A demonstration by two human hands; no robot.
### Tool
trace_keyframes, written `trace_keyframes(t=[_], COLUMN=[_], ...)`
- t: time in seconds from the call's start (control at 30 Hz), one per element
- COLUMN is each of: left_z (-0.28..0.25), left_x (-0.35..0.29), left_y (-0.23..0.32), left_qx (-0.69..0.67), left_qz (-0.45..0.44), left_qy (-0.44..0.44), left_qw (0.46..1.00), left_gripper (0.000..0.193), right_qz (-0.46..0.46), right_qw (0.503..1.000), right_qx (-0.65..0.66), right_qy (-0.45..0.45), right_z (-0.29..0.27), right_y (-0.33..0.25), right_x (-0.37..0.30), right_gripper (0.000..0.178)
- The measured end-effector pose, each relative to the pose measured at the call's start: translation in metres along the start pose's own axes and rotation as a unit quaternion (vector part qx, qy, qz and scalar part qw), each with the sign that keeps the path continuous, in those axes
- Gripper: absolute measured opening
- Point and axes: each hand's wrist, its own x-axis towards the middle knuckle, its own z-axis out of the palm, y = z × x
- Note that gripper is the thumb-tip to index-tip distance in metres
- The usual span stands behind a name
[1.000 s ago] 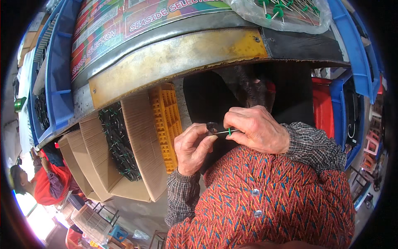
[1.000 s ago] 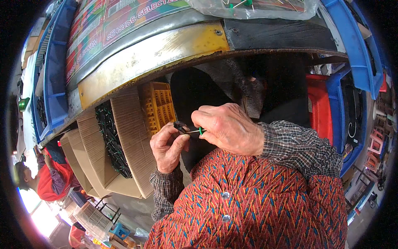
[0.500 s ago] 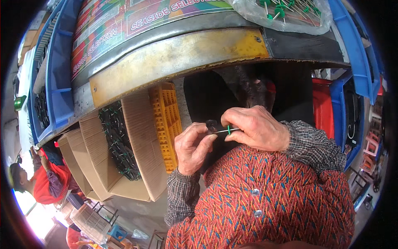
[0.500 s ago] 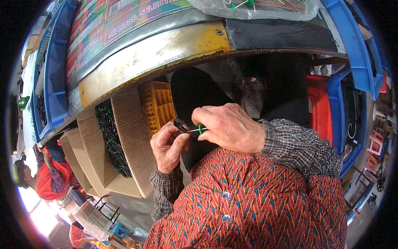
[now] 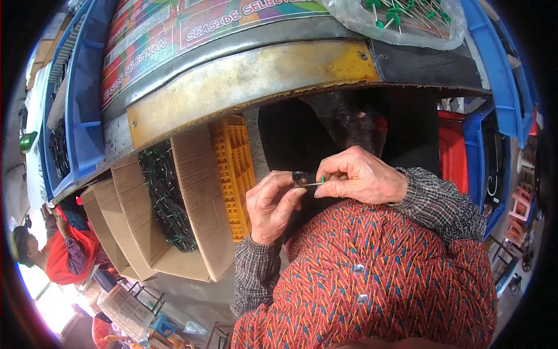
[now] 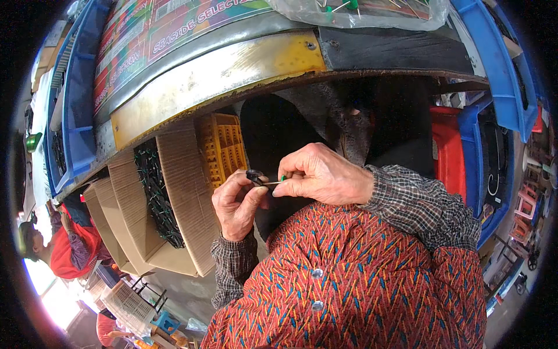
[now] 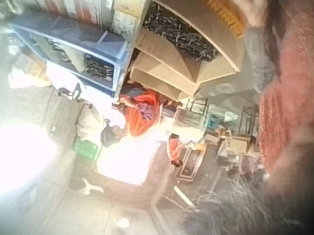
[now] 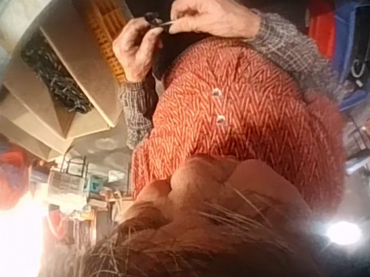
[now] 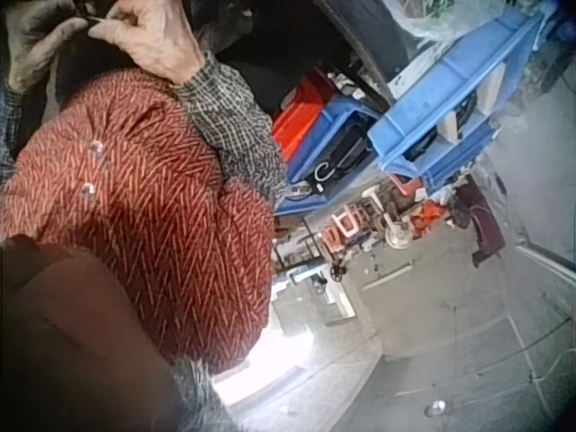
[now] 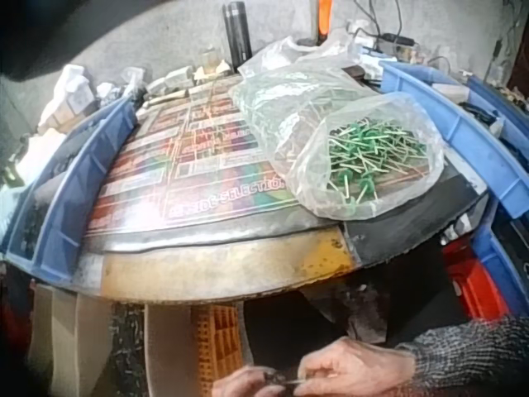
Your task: The person assembles components by picking up black plastic pieces and pressing small green-capped pins into them by hand.
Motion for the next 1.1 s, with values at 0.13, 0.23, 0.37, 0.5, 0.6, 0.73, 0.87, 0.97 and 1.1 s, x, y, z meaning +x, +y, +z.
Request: trace_keyframes(t=[0.13, 0.23, 0.37, 0.5, 0.6, 0.73, 0.87, 0.97, 1.1], left_z=[0.001, -0.001, -0.002, -0.002, -0.004, -0.004, 0.000, -0.002, -0.002], left_x=[0.000, -0.001, -0.001, 0.001, -0.001, -0.002, -0.001, -0.003, -0.002], left_y=[0.001, -0.003, -0.004, -0.002, -0.003, -0.006, -0.003, -0.006, -0.006], left_qx=[0.010, 0.030, 0.028, 0.043, 0.048, 0.026, 0.012, 0.017, 0.012], left_qz=[0.002, 0.016, 0.017, 0.016, 0.014, 0.003, 0.007, -0.001, -0.001], left_qy=[0.010, 0.001, 0.004, 0.005, 0.007, 0.003, 0.015, 0.002, 0.004], left_qw=[1.000, 0.999, 0.999, 0.999, 0.999, 1.000, 1.000, 1.000, 1.000], left_gripper=[0.009, 0.016, 0.016, 0.015, 0.015, 0.015, 0.009, 0.009, 0.015], right_qz=[-0.016, -0.125, -0.248, -0.295, -0.286, -0.214, -0.080, -0.052, -0.128], right_qw=[0.999, 0.985, 0.922, 0.857, 0.850, 0.926, 0.986, 0.994, 0.982], right_qx=[-0.031, -0.114, -0.283, -0.404, -0.424, -0.295, -0.142, -0.095, -0.140], right_qy=[0.012, 0.033, 0.087, 0.123, 0.125, 0.103, -0.014, -0.014, 0.023], right_z=[0.000, 0.002, 0.005, 0.008, 0.011, 0.005, 0.002, 0.002, 0.005], right_y=[-0.003, 0.007, 0.010, 0.009, 0.009, 0.009, 0.011, 0.007, 0.011], right_x=[-0.002, 0.000, 0.000, 0.000, 0.000, 0.001, 0.005, 0.004, 0.003], right_gripper=[0.017, 0.016, 0.018, 0.020, 0.023, 0.029, 0.028, 0.026, 0.024])
